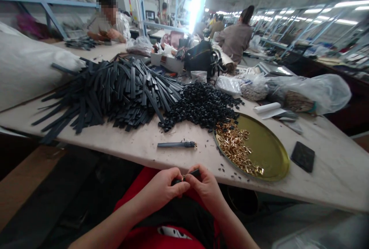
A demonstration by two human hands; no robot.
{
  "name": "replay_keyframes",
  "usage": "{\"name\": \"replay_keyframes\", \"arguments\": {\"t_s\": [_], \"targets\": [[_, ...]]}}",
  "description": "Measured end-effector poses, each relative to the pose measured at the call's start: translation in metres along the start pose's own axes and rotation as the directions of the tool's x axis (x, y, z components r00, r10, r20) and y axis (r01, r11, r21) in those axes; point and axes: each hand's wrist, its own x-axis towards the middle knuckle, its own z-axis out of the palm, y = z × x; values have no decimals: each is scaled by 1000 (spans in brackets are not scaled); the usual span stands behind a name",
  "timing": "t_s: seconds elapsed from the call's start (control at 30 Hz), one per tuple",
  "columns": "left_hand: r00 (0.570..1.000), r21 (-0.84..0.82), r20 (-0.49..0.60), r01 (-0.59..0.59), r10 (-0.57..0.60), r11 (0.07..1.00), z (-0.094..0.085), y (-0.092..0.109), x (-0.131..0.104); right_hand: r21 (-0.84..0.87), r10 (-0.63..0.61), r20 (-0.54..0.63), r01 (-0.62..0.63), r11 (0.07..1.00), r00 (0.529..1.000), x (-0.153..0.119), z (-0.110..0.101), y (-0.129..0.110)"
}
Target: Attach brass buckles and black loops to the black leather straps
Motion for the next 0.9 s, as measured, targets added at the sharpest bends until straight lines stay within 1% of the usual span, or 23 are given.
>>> {"name": "replay_keyframes", "arguments": {"t_s": [0.07, 0.17, 0.2, 0.23, 0.27, 0.33, 0.37, 0.4, 0.43, 0.47, 0.5, 0.53, 0.57, 0.6, 0.63, 0.67, 0.7, 0.73, 0.77, 0.8, 0.83, 0.87, 0.9], "targets": [[1000, -15, -12, 19, -19, 1000, -3, 2, 4, -33, -36, -10, 35, 999, 999, 2, 1, 0], [995, -43, -47, 85, -87, 995, -4, 1, 17, -123, -100, -29, 96, 988, 995, 7, 2, 1], [994, -66, -57, 95, -99, 993, -4, 0, 21, -158, -119, -15, 115, 981, 993, 10, 1, 0], [994, -88, -59, 83, -89, 993, -4, 0, 26, -186, -133, 13, 133, 973, 991, 13, 0, -1], [997, -108, -48, 53, -58, 993, -5, 0, 30, -209, -136, 66, 147, 967, 989, 16, -3, -3], [1000, -128, 7, -11, 12, 992, -8, -1, 38, -241, -118, 199, 166, 956, 973, 29, -15, -10], [999, -120, 28, -19, 22, 993, -10, -2, 43, -266, -116, 239, 180, 947, 964, 38, -24, -15], [999, -107, 38, -7, 11, 994, -13, -3, 48, -318, -128, 245, 205, 926, 961, 50, -36, -20], [999, -97, 33, 20, -17, 995, -16, -4, 53, -401, -167, 199, 235, 885, 966, 65, -48, -26], [999, -93, 19, 49, -48, 994, -18, -5, 58, -546, -259, 104, 273, 792, 960, 81, -62, -32], [998, -96, 3, 69, -69, 993, -20, -7, 63, -725, -366, 34, 275, 632, 930, 98, -75, -37], [997, -109, -3, 79, -80, 991, -21, -8, 67, -865, -421, 14, 222, 450, 907, 114, -88, -42], [997, -130, 2, 83, -83, 988, -22, -10, 71, -947, -430, 10, 147, 285, 903, 130, -98, -45], [997, -152, 7, 83, -83, 985, -22, -11, 73, -984, -414, 31, 99, 145, 910, 143, -107, -48], [996, -170, 10, 84, -83, 982, -22, -12, 76, -996, -391, 53, 75, 41, 919, 152, -113, -49], [996, -182, 11, 86, -86, 979, -22, -13, 77, -997, -374, 75, 74, -15, 924, 159, -116, -50], [996, -185, 8, 87, -87, 979, -23, -13, 78, -996, -371, 93, 93, -19, 924, 162, -116, -50], [997, -179, -5, 79, -81, 981, -23, -12, 78, -992, -382, 99, 120, 32, 919, 161, -113, -49], [998, -163, -32, 56, -62, 985, -24, -10, 79, -979, -390, 85, 150, 141, 917, 157, -108, -48], [997, -142, -73, 24, -34, 990, -25, -8, 80, -936, -373, 54, 177, 304, 926, 151, -101, -46], [992, -119, -124, -11, -4, 993, -25, -6, 80, -846, -321, 24, 190, 499, 947, 143, -93, -44], [983, -99, -180, -44, 26, 994, -25, -4, 81, -700, -237, 16, 180, 691, 971, 134, -83, -41], [972, -83, -229, -69, 48, 994, -25, -1, 82, -517, -141, 40, 141, 844, 989, 124, -73, -39]]}}
